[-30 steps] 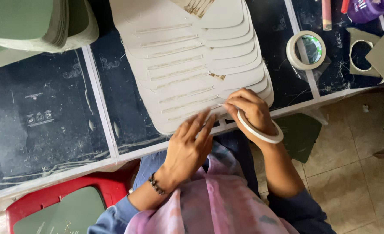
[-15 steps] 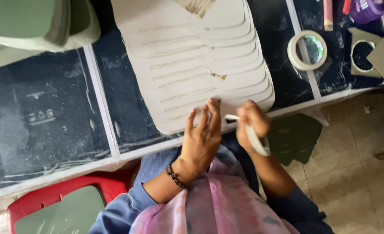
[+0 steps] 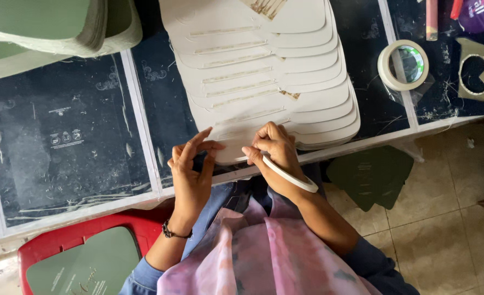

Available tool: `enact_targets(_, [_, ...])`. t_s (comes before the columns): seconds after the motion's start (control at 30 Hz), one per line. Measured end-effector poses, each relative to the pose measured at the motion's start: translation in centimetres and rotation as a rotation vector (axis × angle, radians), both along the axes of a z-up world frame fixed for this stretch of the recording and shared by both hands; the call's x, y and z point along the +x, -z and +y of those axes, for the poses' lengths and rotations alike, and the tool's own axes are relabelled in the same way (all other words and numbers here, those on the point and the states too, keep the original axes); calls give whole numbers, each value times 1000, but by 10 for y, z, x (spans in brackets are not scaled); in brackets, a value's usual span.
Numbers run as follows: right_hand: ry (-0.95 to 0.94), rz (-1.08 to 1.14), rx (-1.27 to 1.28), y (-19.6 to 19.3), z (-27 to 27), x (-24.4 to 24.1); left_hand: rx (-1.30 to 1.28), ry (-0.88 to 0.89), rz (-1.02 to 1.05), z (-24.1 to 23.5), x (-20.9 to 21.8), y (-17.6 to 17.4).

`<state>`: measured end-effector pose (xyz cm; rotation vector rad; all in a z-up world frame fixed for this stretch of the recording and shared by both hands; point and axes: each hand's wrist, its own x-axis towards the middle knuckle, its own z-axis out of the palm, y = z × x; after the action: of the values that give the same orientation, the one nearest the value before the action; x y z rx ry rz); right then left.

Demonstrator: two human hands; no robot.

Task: The person applies double-sided tape to the edges of multiple white card-shaped objects stacked on a table. They unroll the tape, press it along the edges, and smooth it down with their fingers, repeating the process across the stack.

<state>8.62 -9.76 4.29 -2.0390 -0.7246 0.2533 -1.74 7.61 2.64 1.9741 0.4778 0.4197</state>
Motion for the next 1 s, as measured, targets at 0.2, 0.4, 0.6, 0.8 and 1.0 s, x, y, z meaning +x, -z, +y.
enact_targets(0.2, [11,-160,-133,18,3,3,21,4,-27,-10,6,5])
enact_targets(0.4, [-27,-301,-192,6,-28,27,24,16,-2,-11,4,9])
enact_targets(0.6, [144,-155,-89,16,-93,63,92,-16,-44,-12,5,15])
enact_targets(0.8, [190,-248,-140,19,-84,59,540,-8,-210,-34,4,30])
enact_targets(1.0, [137,-315,-125,14,-84,52,661,372,-403,-76,33,1])
